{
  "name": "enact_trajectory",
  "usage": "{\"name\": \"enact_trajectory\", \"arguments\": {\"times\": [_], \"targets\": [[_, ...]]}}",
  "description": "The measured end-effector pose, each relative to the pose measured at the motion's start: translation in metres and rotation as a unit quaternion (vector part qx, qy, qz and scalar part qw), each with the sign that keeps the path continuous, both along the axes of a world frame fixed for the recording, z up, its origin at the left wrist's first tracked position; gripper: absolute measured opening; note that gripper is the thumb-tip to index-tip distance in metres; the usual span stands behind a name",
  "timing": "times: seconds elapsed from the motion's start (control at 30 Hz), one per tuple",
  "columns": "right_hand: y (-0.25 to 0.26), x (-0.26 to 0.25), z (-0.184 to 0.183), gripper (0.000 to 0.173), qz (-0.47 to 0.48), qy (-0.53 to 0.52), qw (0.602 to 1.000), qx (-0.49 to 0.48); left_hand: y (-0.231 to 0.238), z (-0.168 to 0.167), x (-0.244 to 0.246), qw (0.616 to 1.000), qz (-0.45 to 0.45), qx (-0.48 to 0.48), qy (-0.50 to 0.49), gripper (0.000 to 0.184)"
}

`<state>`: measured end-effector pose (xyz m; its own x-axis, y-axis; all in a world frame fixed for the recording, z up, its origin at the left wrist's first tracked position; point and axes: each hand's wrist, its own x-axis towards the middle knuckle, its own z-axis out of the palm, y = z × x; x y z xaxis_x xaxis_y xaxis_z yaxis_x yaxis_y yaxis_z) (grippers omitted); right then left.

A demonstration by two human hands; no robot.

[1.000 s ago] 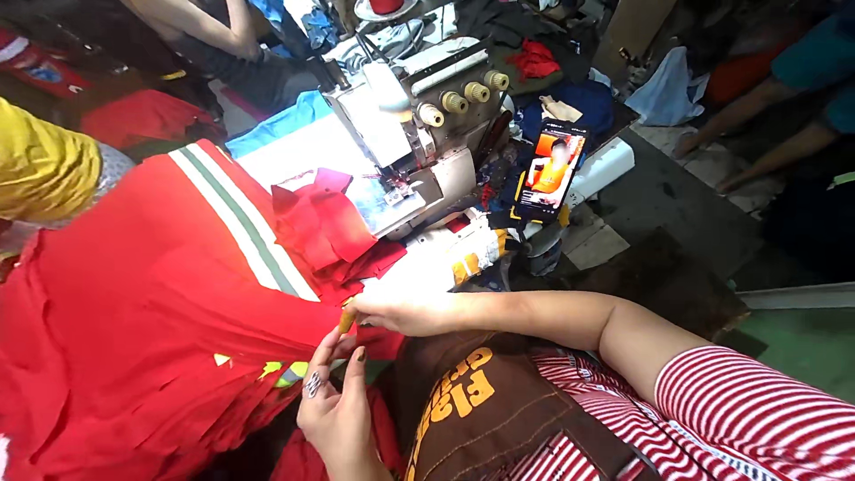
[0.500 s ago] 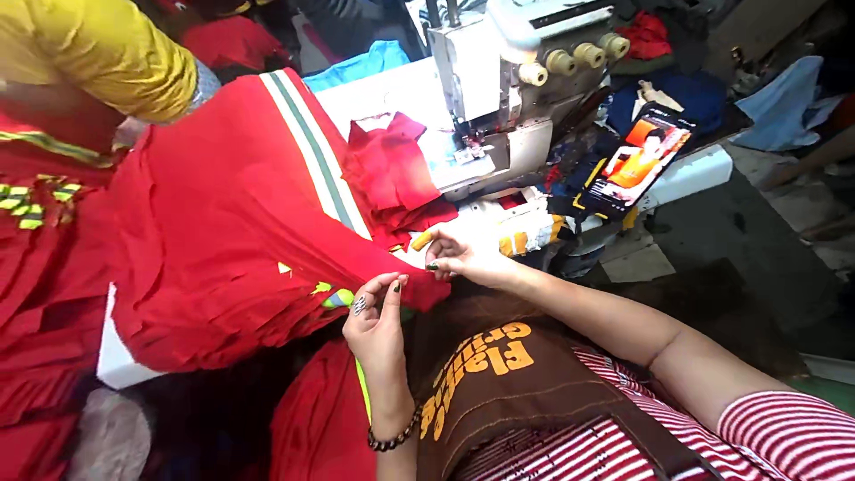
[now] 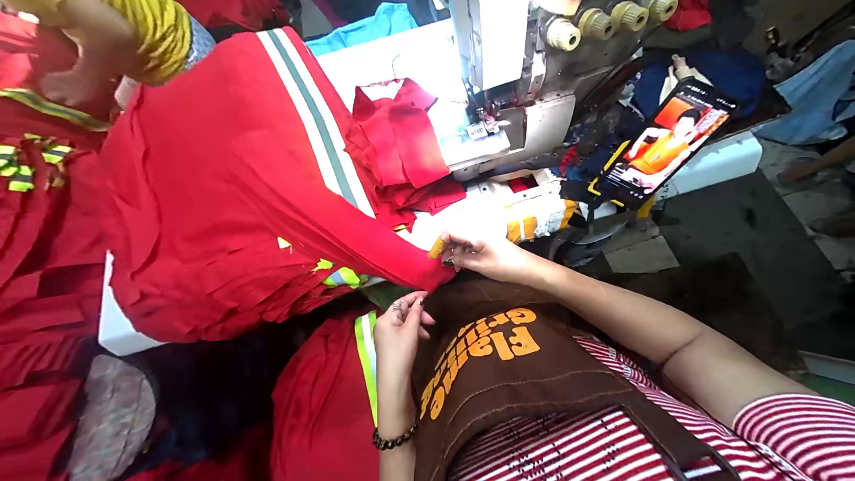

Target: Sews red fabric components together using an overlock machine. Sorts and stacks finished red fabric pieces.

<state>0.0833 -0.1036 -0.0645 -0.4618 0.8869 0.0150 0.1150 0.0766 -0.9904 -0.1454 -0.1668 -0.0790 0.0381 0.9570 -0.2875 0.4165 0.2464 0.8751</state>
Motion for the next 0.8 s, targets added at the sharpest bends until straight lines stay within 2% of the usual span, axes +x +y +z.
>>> {"name": "enact_trajectory", "arguments": {"times": [0.13, 0.33, 0.6, 0.8], "targets": [[-0.001, -0.001, -0.001, 0.018, 0.017, -0.027, 0.999, 0.018, 0.007, -0.005, 0.011, 0.997, 0.044, 0.001, -0.070, 0.017], [-0.006, 0.004, 0.003, 0.018, 0.013, -0.080, 0.995, 0.059, 0.009, -0.004, 0.013, 0.996, 0.091, 0.013, -0.002, 0.011], [-0.010, 0.007, -0.004, 0.018, 0.018, -0.075, 0.995, 0.065, 0.009, 0.000, 0.022, 0.994, 0.089, -0.005, -0.057, 0.009], [-0.013, 0.007, -0.004, 0.019, 0.022, -0.078, 0.994, 0.073, 0.017, -0.001, 0.028, 0.996, 0.073, 0.033, 0.024, 0.011]]}}
